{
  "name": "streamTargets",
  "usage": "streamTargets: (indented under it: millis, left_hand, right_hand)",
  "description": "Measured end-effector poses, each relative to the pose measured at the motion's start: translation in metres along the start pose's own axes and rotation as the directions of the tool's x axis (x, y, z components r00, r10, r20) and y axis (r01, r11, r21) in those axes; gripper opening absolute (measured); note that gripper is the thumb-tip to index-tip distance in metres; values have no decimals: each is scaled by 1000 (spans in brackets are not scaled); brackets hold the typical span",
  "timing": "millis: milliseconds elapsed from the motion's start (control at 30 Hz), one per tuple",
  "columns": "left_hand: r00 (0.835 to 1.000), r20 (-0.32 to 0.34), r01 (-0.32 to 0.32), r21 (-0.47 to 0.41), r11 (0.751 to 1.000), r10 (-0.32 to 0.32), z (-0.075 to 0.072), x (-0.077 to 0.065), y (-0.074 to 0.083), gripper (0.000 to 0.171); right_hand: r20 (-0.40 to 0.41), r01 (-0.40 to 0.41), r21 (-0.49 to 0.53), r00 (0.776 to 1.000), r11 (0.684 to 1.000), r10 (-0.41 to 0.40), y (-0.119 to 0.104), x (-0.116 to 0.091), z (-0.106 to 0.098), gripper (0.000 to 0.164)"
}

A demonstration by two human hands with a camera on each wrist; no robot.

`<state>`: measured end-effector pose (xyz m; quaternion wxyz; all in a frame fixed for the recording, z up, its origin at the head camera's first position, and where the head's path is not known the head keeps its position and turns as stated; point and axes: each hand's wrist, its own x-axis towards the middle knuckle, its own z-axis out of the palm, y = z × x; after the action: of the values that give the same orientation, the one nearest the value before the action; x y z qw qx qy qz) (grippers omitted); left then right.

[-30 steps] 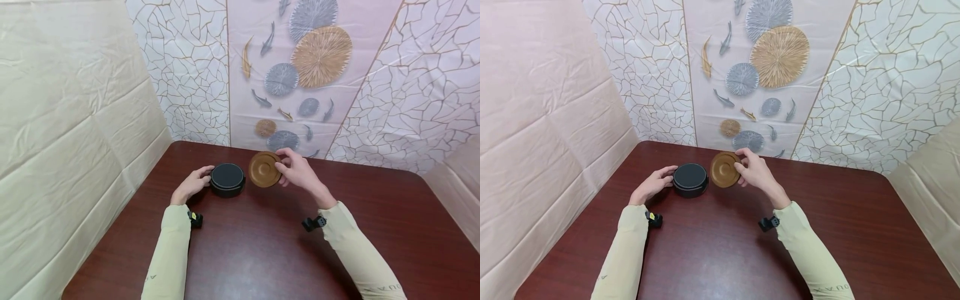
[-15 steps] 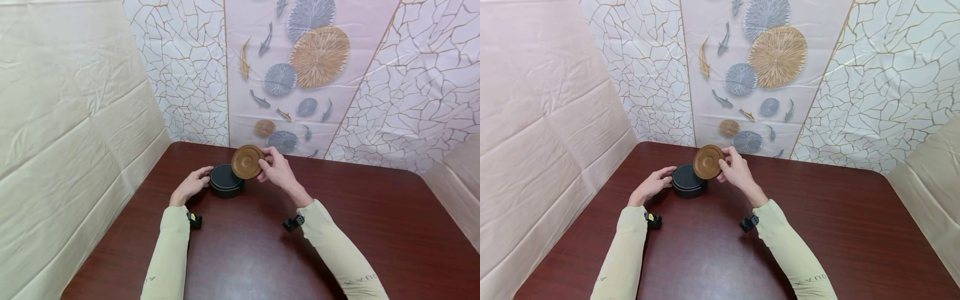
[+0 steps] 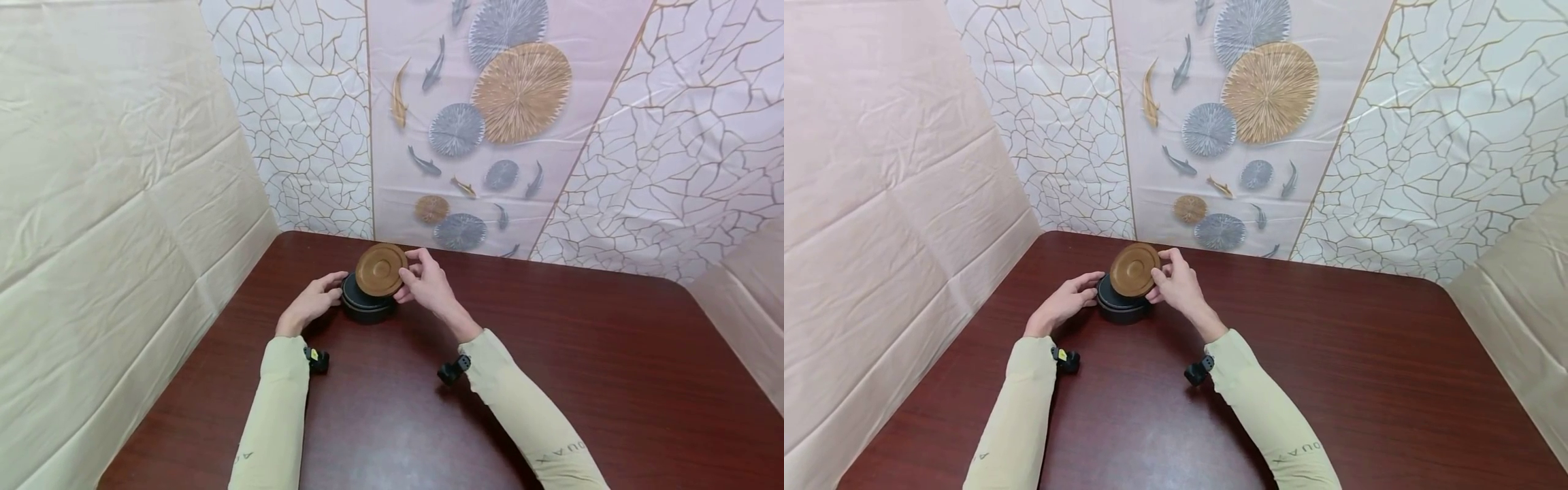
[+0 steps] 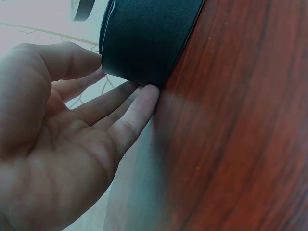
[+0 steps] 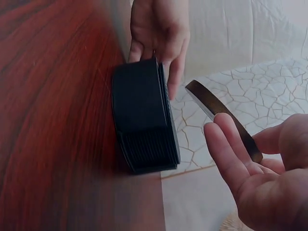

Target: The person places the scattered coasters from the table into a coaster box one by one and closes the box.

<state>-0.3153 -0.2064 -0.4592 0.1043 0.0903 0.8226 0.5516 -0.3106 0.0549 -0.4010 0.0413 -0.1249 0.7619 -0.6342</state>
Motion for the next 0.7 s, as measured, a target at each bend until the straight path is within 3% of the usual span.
streamTargets:
  millis: [467, 700]
  left_hand:
    - [1000, 5, -3, -7, 1000, 4, 1, 3, -1, 47]
    - [1000, 3, -20, -9, 1000, 20, 1, 0, 0, 49]
  right_hand:
    - [70, -70, 76, 995, 995, 64, 21, 8, 11, 35]
    - [83, -121, 43, 990, 992, 117, 31, 15, 13, 35]
